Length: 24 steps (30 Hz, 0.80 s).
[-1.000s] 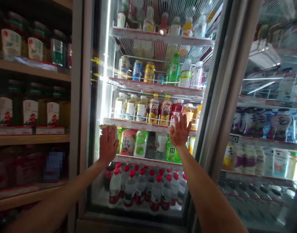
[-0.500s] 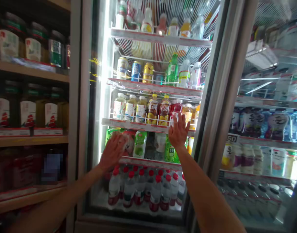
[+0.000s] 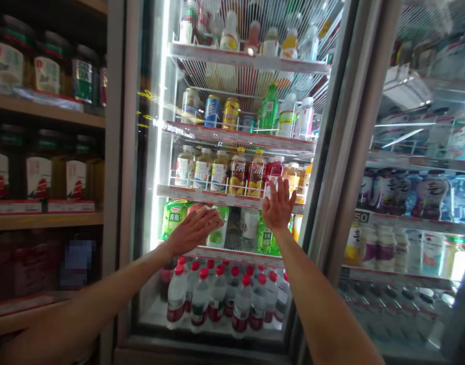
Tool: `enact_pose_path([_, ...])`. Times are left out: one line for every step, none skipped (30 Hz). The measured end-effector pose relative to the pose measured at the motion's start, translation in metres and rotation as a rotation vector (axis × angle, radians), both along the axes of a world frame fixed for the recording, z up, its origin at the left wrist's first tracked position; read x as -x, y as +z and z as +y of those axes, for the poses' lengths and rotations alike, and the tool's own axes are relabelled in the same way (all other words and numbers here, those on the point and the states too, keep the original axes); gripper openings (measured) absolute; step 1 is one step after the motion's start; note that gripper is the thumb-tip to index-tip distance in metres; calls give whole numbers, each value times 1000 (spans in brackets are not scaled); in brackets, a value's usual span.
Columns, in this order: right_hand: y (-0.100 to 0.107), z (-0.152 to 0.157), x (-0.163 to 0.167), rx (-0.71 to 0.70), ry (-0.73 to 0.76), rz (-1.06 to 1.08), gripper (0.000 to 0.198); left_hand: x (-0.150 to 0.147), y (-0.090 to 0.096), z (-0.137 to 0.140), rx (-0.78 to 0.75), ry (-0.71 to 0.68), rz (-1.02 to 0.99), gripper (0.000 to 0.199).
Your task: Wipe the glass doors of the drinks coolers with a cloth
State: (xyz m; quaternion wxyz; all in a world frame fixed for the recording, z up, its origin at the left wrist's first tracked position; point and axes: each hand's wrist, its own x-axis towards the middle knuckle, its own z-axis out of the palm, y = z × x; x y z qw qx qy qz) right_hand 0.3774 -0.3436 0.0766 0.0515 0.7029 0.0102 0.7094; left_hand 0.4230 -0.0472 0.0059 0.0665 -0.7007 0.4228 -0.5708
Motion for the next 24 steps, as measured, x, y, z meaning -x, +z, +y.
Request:
enact_pose_path([0, 0, 0, 4, 2, -1, 49, 0, 7, 1, 21, 13, 15, 54])
enact_pose_path([0, 0, 0, 9, 4, -1, 49, -2, 16, 4, 144, 40, 36, 53])
enact_pose_path([0, 0, 0, 11, 7, -2, 49, -5, 24, 7, 344, 74, 58, 52])
enact_pose_path([0, 0, 0, 10, 8, -4, 49, -9, 32, 11, 575, 104, 78, 52])
enact_pose_path([0, 0, 0, 6, 8, -3, 50, -12, 39, 13, 783, 125, 94, 53])
enact_pose_path([-1, 0, 0, 2, 9, 1, 50, -14, 43, 14, 920, 131, 106, 55])
enact_pose_path([-1, 0, 0, -1, 9, 5, 51, -15, 45, 13, 955, 122, 111, 55])
enact_pose_path([-1, 0, 0, -4, 9, 8, 51, -14, 44, 11, 872, 97, 108, 54])
enact_pose_path([-1, 0, 0, -3, 9, 9, 51, -12, 42, 7, 698, 61, 93, 53])
enact_pose_path([-1, 0, 0, -1, 9, 9, 50, -9, 39, 3, 475, 22, 70, 52])
enact_pose_path([0, 0, 0, 3, 9, 8, 50, -6, 37, 0, 257, -12, 44, 51])
enact_pose_path([0, 0, 1, 6, 7, 7, 50, -3, 35, -1, 94, -34, 24, 51])
enact_pose_path([0, 0, 1, 9, 5, 4, 50, -2, 35, 0, 27, -40, 14, 51])
enact_pose_path([0, 0, 1, 14, 2, 0, 49, -2, 37, 1, 75, -28, 11, 51])
enact_pose_path([0, 0, 1, 16, 1, -4, 49, -4, 39, 4, 223, -2, 12, 51])
enact_pose_path([0, 0, 0, 16, 0, -7, 49, -6, 42, 7, 419, 31, 19, 51])
enact_pose_path([-1, -1, 0, 13, 0, -9, 49, -8, 45, 9, 607, 64, 31, 51])
enact_pose_path([-1, -1, -1, 9, 1, -11, 49, -10, 46, 10, 743, 91, 43, 52])
enact_pose_path([-1, -1, -1, 4, 4, -9, 49, -11, 46, 9, 792, 106, 51, 52])
enact_pose_path([-1, -1, -1, 0, 8, -5, 50, -11, 45, 7, 737, 103, 51, 52])
enact_pose_path([-1, -1, -1, -2, 12, -2, 50, -10, 43, 3, 593, 83, 44, 52])
enact_pose_path([-1, 0, -1, -3, 15, -1, 50, -7, 41, -1, 402, 52, 28, 51])
enact_pose_path([-1, 0, 0, -3, 18, -2, 50, -5, 39, -4, 207, 16, 5, 51])
enact_pose_path([-1, 0, 0, 1, 21, -3, 50, -3, 39, -6, 49, -14, -15, 51])
